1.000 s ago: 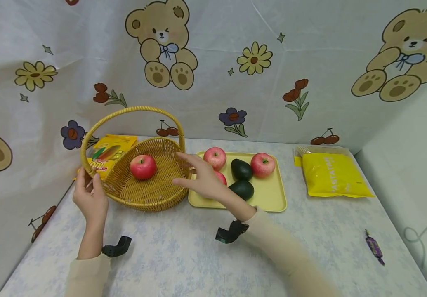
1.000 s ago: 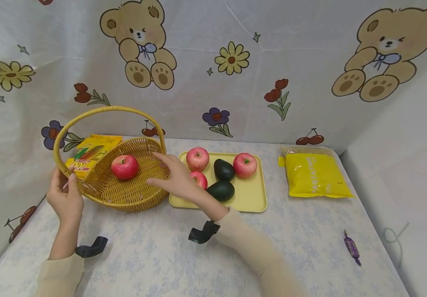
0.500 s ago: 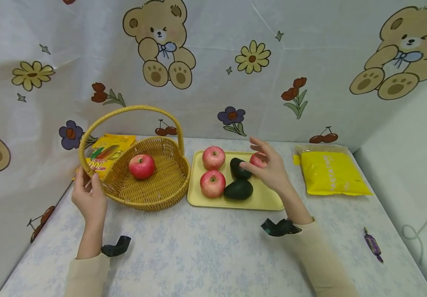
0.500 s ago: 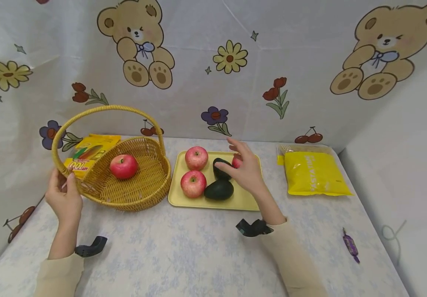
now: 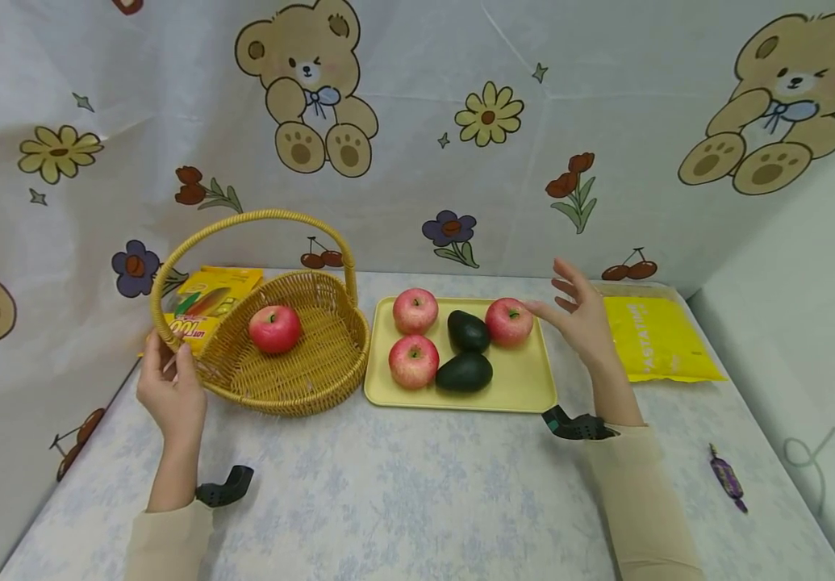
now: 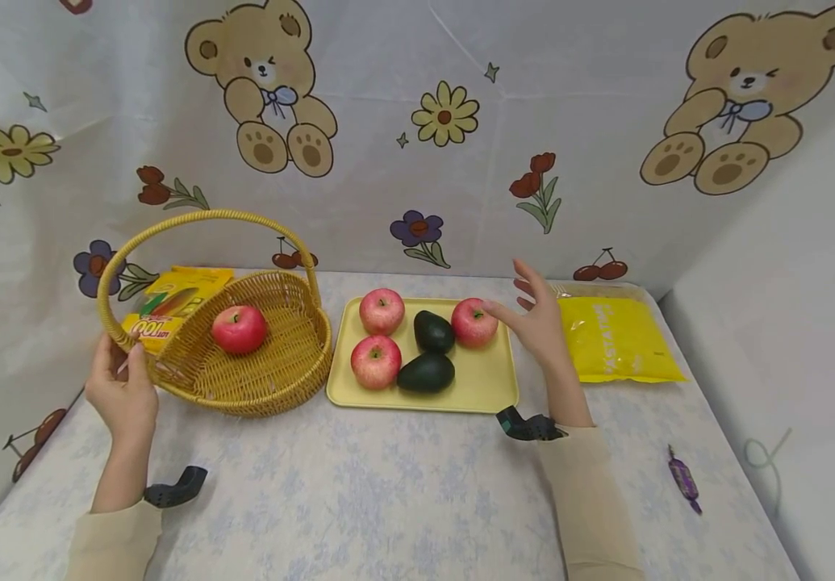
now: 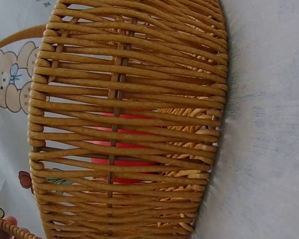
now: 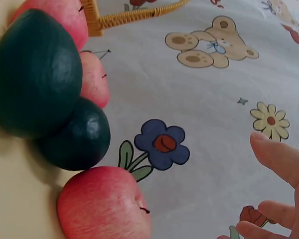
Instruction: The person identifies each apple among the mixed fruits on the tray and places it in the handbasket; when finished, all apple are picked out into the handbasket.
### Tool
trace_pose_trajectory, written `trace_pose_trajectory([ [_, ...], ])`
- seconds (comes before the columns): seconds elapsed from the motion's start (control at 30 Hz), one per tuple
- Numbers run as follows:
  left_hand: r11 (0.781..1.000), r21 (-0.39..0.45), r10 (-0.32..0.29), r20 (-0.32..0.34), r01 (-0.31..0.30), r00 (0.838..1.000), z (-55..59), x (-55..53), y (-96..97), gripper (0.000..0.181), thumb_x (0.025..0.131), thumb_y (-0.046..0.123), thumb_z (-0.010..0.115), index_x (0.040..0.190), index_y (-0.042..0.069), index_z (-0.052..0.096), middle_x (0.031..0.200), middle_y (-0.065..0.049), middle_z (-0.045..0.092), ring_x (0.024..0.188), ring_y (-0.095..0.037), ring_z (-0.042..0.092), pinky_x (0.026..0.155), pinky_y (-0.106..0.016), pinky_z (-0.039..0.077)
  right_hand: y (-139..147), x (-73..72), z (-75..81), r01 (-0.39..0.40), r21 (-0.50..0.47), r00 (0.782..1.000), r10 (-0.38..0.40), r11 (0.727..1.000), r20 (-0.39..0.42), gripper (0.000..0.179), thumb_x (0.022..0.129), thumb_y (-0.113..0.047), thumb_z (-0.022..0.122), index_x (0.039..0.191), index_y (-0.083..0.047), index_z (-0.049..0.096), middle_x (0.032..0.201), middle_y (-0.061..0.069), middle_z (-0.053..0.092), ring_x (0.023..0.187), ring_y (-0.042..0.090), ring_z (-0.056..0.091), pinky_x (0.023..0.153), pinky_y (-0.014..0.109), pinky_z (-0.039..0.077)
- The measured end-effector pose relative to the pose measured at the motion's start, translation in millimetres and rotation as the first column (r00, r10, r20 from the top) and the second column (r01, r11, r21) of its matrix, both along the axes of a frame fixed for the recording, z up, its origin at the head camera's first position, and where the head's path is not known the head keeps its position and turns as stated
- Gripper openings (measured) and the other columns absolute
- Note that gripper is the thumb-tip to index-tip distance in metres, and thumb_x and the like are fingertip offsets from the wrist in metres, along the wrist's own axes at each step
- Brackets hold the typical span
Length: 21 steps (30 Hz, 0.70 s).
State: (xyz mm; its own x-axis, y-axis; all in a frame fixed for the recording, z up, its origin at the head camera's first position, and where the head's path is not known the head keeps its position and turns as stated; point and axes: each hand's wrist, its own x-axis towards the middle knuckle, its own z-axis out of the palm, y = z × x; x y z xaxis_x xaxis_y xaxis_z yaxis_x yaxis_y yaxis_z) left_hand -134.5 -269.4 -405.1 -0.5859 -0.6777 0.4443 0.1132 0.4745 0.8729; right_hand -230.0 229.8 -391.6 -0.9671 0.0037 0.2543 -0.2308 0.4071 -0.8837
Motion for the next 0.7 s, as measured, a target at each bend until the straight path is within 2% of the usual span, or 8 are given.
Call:
trace_pose_trajectory([
  [0.17,1.0,-0.007,-0.01,-0.004,0.01,1.0,-12.3,-4.9,-10.9,0.036,0.099,0.009,0.052,0.134,0.016,0.06,0.119,-0.012,0.065,0.106,-0.01,0.061,0.089,-0.012,0.05,6,-4.7,-8.7,-0.036,0.011,0.996,0.035,0.999,0.085,0.091,0.083,-0.02,0.078,0.156,-0.015,0.024,0.158,0.014,0.032,0.139,0.038,0.037,0.112,0.056,0.034],
  [0.27,1.0,-0.01,-0.019,-0.007,0.019,1.0,-16.4,-5.3,-14.5,0.036,0.099,0.012,0.052,0.134,0.021,0.06,0.119,-0.011,0.065,0.106,-0.008,0.061,0.088,-0.012,0.049,7,-8.0,-14.6,-0.053,0.017,0.992,0.05,0.998,0.118,0.092,0.084,-0.018,0.077,0.157,-0.015,0.021,0.158,0.016,0.03,0.14,0.039,0.036,0.112,0.055,0.034],
  [0.43,0.999,-0.02,-0.025,-0.006,0.025,1.0,-17.9,-4.9,-15.3,0.036,0.099,0.015,0.052,0.134,0.024,0.059,0.121,-0.014,0.064,0.105,-0.001,0.058,0.088,-0.011,0.049,10,-11.8,-21.7,-0.067,0.014,0.982,0.064,0.998,0.176,0.093,0.085,-0.018,0.076,0.158,-0.015,0.018,0.159,0.019,0.027,0.14,0.042,0.034,0.113,0.056,0.032],
  [0.7,0.999,-0.027,-0.023,-0.008,0.023,1.0,-16.4,-5.0,-15.3,0.035,0.099,0.014,0.052,0.132,0.022,0.061,0.121,-0.014,0.065,0.105,-0.002,0.059,0.087,-0.011,0.048,9,-16.9,-32.5,-0.079,0.004,0.973,0.076,0.997,0.216,0.091,0.085,-0.014,0.075,0.157,-0.012,0.019,0.158,0.021,0.026,0.14,0.044,0.033,0.113,0.057,0.032],
])
